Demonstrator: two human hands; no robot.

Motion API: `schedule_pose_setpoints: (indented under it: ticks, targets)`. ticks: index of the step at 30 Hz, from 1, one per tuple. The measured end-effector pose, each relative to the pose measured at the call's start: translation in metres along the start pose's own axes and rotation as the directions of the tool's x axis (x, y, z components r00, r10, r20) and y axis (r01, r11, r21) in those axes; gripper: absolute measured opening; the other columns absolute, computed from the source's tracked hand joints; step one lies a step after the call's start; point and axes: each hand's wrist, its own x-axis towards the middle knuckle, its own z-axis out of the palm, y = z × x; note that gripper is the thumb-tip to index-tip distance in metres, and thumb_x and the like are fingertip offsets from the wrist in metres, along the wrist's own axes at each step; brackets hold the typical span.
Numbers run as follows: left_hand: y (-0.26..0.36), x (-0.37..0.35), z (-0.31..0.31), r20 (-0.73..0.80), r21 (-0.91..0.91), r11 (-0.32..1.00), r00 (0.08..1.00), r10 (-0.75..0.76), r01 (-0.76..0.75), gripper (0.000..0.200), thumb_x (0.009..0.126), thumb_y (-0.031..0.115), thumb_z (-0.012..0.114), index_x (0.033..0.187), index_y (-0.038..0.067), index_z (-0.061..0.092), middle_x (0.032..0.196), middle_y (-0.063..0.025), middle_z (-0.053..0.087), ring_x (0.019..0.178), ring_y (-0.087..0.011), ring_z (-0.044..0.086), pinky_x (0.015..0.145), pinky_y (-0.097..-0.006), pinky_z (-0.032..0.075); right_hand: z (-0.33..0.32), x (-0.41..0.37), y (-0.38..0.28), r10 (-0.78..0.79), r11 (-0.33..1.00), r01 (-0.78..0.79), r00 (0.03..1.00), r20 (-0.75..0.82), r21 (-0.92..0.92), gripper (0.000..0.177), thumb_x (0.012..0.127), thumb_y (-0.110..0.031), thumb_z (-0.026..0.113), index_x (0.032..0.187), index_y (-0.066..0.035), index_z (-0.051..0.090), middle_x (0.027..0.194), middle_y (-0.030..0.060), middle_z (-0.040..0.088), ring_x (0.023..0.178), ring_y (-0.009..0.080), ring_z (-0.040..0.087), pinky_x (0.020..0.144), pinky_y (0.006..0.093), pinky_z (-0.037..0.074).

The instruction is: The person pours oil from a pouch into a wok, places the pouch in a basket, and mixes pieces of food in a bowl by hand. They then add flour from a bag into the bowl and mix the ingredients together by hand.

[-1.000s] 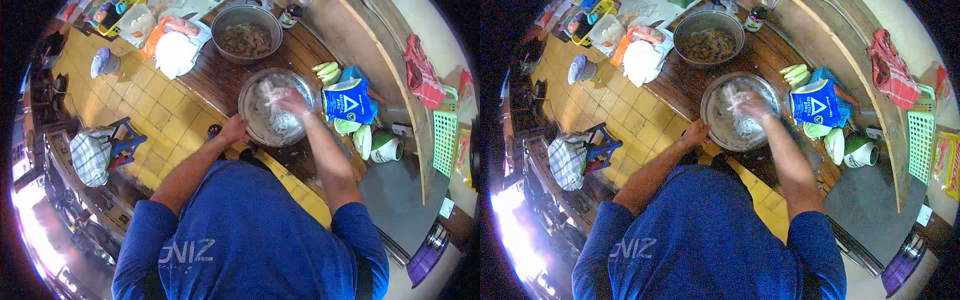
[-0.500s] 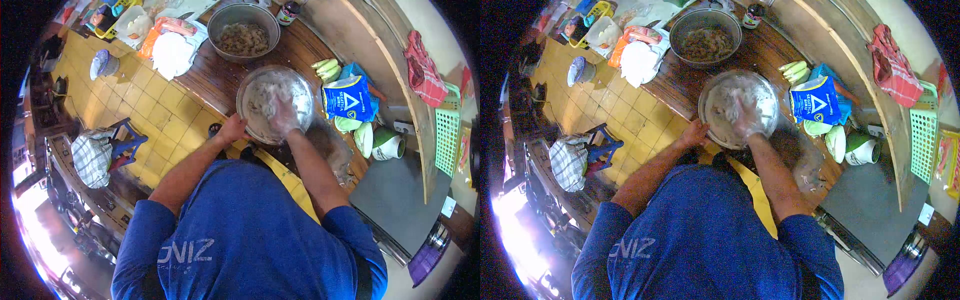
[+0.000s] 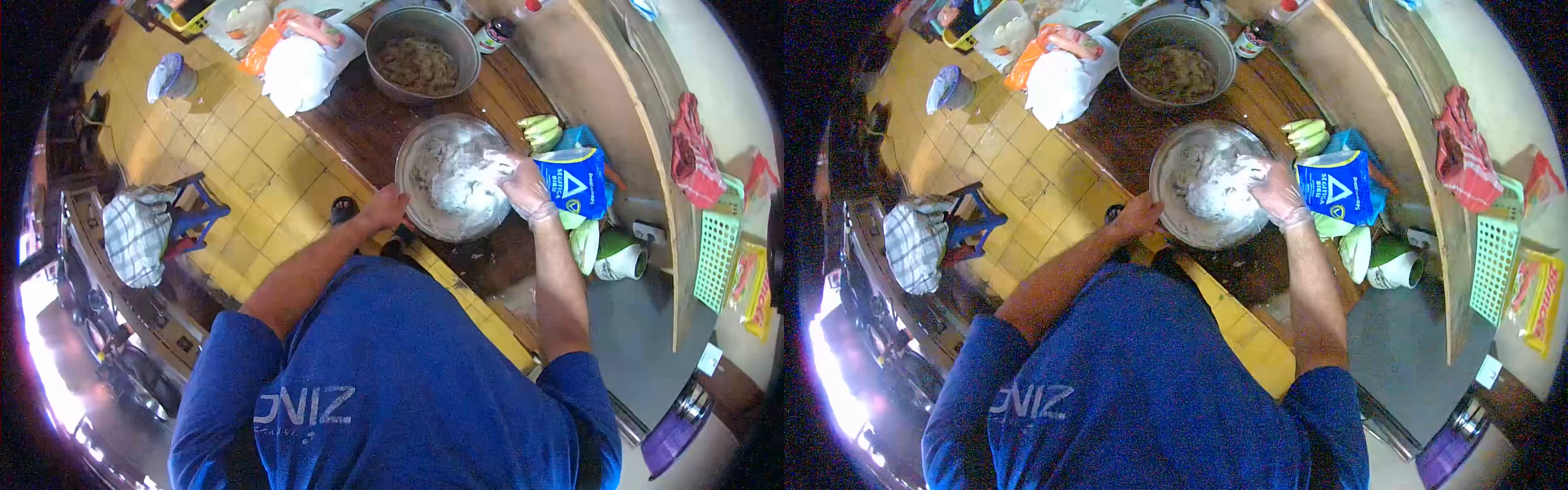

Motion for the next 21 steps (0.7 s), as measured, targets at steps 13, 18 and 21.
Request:
schedule_pose_setpoints:
  ticks: [13,18,21]
  targets:
    - [0.009,0.0,0.004,-0.053,-0.123,0.991,0.997,-0.054,0.047,0.043,0.092,0.029,0.047,0.096,-0.013,0.052,0.085,-0.0287,0.064,0.079,-0.0369,0.067,0.077,-0.0464,0.051,0.144,0.021,0.039,-0.068,0.454,-0.133,0.981,-0.183,-0.881,0.071,0.071,-0.008,0.063,0.138,-0.014,0.04,0.12,0.0219,0.057,0.111,0.0318,0.057,0.093,0.0395,0.048]
    - [0.086,-0.039,-0.033,0.06,-0.048,0.993,0.993,-0.101,0.104,0.03,0.096,0.021,0.046,0.11,-0.003,0.055,0.091,-0.0201,0.066,0.079,-0.0307,0.067,0.07,-0.0415,0.054,0.072,0.021,0.021,0.038,0.876,-0.1,0.99,-0.138,-0.472,0.059,0.072,-0.021,0.068,0.127,-0.012,0.05,0.096,0.0211,0.064,0.093,0.0363,0.062,0.084,0.0429,0.049]
    - [0.061,-0.023,-0.021,0.01,-0.042,0.989,0.99,-0.14,0.14,0.031,0.096,0.023,0.046,0.106,-0.005,0.055,0.093,-0.0223,0.065,0.081,-0.0318,0.067,0.072,-0.042,0.054,0.038,0.012,0.01,-0.046,0.856,-0.035,0.989,-0.144,-0.515,0.054,0.071,-0.022,0.068,0.123,-0.01,0.054,0.108,0.0226,0.063,0.105,0.0362,0.059,0.09,0.0405,0.048]
